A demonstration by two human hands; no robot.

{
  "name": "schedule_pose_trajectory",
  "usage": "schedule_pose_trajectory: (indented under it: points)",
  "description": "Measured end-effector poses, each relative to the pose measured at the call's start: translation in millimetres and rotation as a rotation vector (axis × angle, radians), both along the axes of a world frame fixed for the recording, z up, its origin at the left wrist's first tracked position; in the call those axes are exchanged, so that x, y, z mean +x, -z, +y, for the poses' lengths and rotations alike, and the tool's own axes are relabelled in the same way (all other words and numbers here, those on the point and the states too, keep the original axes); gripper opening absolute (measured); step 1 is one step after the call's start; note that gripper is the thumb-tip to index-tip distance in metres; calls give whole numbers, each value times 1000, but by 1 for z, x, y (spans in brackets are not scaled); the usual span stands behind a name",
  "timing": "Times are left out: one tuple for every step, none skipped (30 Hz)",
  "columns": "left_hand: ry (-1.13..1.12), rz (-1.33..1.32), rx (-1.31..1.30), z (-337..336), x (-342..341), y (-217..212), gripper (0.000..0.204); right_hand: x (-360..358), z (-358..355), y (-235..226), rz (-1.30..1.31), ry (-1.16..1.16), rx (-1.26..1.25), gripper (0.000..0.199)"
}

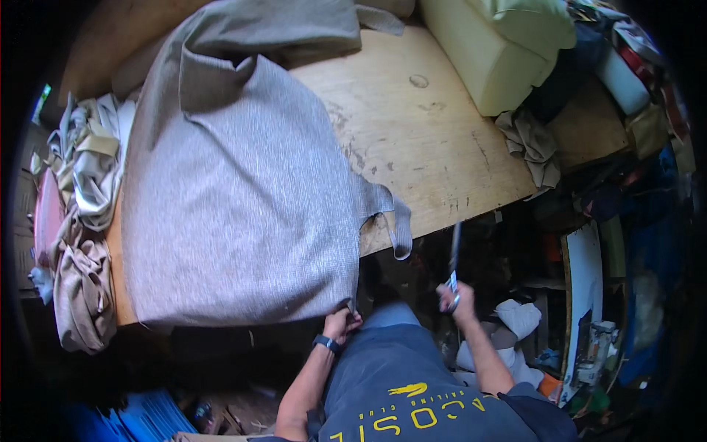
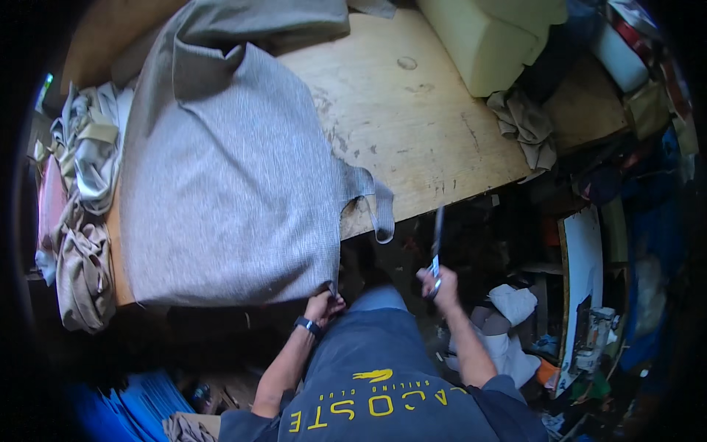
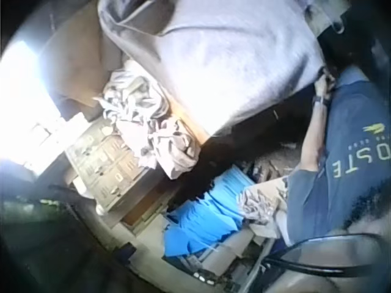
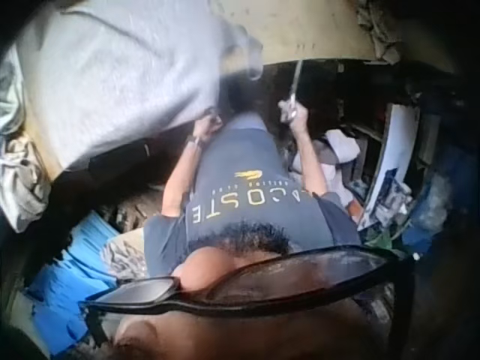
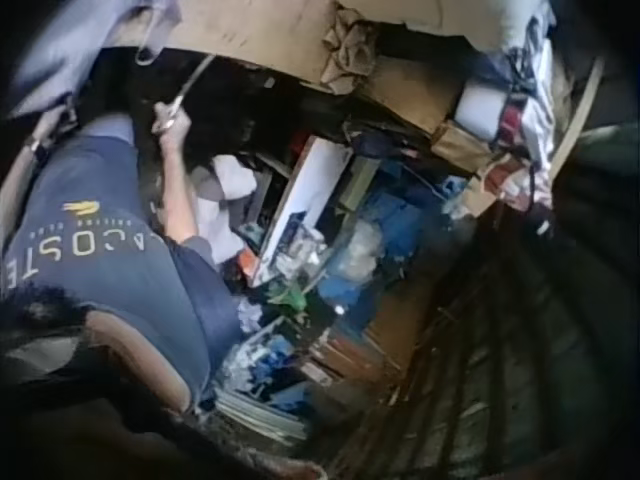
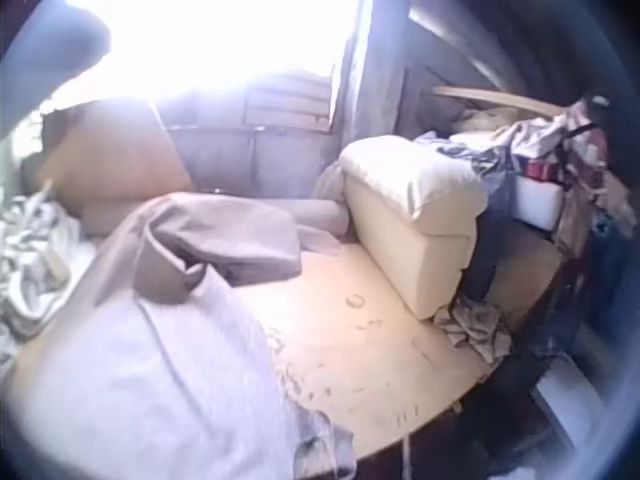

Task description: The person cuts a large piece of light gray woven fabric into smaller rectangular sections using a pair of shears. They repeatedly smooth the fabric on a wooden workbench, make straight cuts, and fold the material to align edges for subsequent cuts.

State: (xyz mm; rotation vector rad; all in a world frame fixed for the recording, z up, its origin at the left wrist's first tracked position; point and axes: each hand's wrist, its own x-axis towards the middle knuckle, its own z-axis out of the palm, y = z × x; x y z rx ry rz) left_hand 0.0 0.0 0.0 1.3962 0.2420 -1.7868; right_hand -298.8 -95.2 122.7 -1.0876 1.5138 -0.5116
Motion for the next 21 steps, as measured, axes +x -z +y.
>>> schedule_pose_trajectory:
  points:
    - [7,-6,52,3,10,-12,20,12,-2,8,-24,7,-11,25]
    - [60,-43,24,2,18,-19,19,30,18,17,-95,-1,50,26]
    - [76,-20,-31,-16,-12,-38,19,17,15,-1,-125,-26,49,28]
    - [141,-12,-33,-5,-9,-48,19,32,32,-6,-98,-80,83,30]
    - [206,-4,-34,4,-6,-57,19,46,46,-13,-71,-135,117,33]
    - [277,-48,-56,16,0,-67,19,62,54,-20,58,-284,85,36]
    - [345,-75,-94,19,-2,-71,19,68,54,-21,102,-361,64,37]
    - [414,-101,-132,19,-3,-74,19,73,51,-20,148,-438,44,38]
    - [454,-163,-200,18,2,-72,17,80,50,-17,181,-520,31,39]
    - [495,-207,-256,16,2,-66,15,85,47,-7,141,-509,-18,41]
    - [542,-233,-294,28,-2,-63,14,86,52,3,107,-492,-41,43]
    - [494,-376,-340,39,-1,-67,12,94,49,-2,151,-487,-49,48]
    - [449,-517,-423,27,-1,-74,11,95,48,1,208,-511,-70,52]
    - [433,-776,-519,15,6,-82,8,93,45,3,209,-508,-66,54]
    - [409,-1029,-613,-1,15,-96,6,92,41,-1,214,-507,-58,57]
    - [394,-1261,-701,-20,29,-112,6,91,38,-5,241,-500,-29,60]
    - [368,-1495,-787,-43,46,-120,8,92,34,-9,268,-499,-2,63]
    - [351,-1514,-776,-62,63,-118,12,93,30,-14,292,-501,22,66]
    - [334,-1540,-762,-80,83,-116,16,96,25,-23,314,-526,31,67]
    - [375,-1661,-763,-99,103,-112,22,97,20,-34,338,-546,41,68]
    - [415,-1779,-764,-112,121,-107,28,97,17,-43,364,-567,51,69]
